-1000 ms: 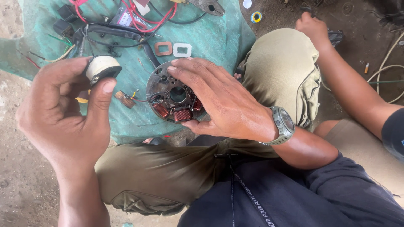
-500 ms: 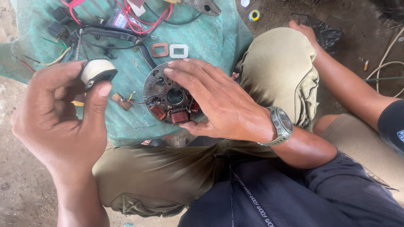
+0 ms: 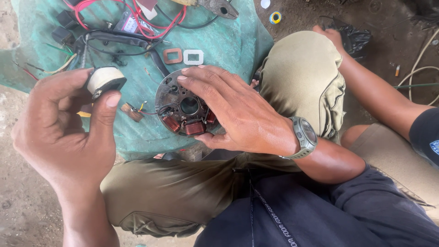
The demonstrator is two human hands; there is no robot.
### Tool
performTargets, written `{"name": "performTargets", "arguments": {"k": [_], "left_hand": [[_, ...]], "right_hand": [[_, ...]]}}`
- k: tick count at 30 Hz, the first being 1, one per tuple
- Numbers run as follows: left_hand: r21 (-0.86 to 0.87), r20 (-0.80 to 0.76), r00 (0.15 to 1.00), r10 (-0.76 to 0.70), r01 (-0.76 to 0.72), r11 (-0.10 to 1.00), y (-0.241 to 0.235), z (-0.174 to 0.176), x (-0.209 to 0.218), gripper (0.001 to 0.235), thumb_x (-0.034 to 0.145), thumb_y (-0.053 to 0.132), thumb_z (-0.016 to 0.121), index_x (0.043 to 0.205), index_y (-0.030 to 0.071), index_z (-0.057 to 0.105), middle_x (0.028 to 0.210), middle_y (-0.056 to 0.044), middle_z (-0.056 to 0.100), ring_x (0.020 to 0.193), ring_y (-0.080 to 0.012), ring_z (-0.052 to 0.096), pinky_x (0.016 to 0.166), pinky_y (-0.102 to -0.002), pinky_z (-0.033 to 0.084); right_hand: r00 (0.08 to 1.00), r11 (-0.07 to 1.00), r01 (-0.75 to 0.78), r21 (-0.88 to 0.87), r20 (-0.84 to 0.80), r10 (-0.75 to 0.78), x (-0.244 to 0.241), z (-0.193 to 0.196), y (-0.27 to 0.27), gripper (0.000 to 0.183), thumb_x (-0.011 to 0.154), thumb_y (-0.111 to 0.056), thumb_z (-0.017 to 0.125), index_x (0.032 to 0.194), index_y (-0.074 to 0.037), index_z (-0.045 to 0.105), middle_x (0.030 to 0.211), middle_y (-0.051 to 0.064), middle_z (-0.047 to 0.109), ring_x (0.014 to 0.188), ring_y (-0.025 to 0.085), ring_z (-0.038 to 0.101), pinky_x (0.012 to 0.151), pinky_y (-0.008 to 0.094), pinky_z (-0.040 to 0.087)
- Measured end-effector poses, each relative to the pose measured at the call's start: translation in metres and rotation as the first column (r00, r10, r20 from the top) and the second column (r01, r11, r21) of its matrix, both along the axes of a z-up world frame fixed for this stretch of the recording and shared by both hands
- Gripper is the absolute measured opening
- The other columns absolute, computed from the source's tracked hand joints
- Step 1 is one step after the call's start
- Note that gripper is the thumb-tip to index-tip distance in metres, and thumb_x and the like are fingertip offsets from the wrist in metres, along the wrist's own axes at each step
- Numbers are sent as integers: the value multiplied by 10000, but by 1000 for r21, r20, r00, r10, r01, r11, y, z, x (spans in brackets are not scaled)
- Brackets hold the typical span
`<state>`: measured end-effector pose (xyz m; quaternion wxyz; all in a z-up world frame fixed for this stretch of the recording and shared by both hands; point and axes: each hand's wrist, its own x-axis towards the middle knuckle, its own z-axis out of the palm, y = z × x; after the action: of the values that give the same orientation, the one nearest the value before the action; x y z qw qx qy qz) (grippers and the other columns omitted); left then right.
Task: Repairing a motorcycle stator by soldering wires and assembling components using a screwdriver.
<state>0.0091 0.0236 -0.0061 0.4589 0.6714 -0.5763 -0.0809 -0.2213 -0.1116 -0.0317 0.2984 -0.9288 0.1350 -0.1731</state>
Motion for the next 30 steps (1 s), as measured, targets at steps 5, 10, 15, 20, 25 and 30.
{"name": "performTargets", "arguments": {"k": [5, 10, 15, 20, 25, 30], "left_hand": [[3, -25, 1000, 2, -2, 1000, 0, 1, -1, 267, 1167, -24, 752, 1308, -160, 571, 1207, -307, 650, 1037, -356, 699, 856, -382, 587], [-11, 7, 1000, -6, 6, 1000, -2, 4, -2, 269, 1166, 0, 746, 1296, -160, 573, 1192, -316, 658, 1053, -363, 693, 860, -396, 592], [-23, 36, 998, -43, 44, 999, -4, 9, -2, 294, 1149, 43, 740, 1289, -167, 587, 1171, -296, 685, 1060, -351, 699, 880, -396, 599], [-6, 124, 992, -18, 19, 1000, -4, 11, 0, 235, 1140, 76, 773, 1232, -97, 644, 1137, -219, 706, 915, -280, 658, 759, -357, 515], [-22, 158, 987, -23, 27, 999, -5, 13, -2, 205, 1145, 120, 752, 1185, -55, 653, 1078, -183, 710, 855, -266, 654, 701, -354, 466], [-41, 128, 990, -53, 58, 997, -6, 12, -1, 195, 1124, 50, 763, 1196, -79, 636, 1122, -229, 689, 980, -328, 676, 811, -386, 563]], "right_hand": [[1000, 1000, -1, 4, -6, 1, 0, -1, 0, 907, 885, -248, 890, 1545, -4, 317, 1585, 207, 425, 1505, 400, 445, 1257, 500, 387], [1000, 1000, -5, 5, -11, 5, 0, 0, 1, 885, 880, -232, 874, 1539, -7, 328, 1587, 206, 426, 1506, 390, 445, 1262, 507, 381], [1000, 999, -20, 37, -20, 21, 1, 2, 1, 846, 931, -263, 832, 1544, -5, 309, 1606, 208, 403, 1527, 387, 410, 1295, 521, 342], [999, 999, -33, 21, 5, 33, 3, 1, 1, 814, 964, -309, 783, 1539, 19, 310, 1593, 236, 424, 1517, 415, 420, 1288, 539, 355], [1000, 1000, -30, 1, 6, 30, 3, 2, 2, 827, 956, -299, 799, 1541, 21, 309, 1592, 242, 429, 1503, 427, 446, 1282, 537, 370], [1000, 1000, -21, -14, 19, 22, 3, 2, 2, 827, 957, -297, 808, 1539, 20, 314, 1585, 243, 446, 1498, 433, 459, 1276, 543, 388]]}}
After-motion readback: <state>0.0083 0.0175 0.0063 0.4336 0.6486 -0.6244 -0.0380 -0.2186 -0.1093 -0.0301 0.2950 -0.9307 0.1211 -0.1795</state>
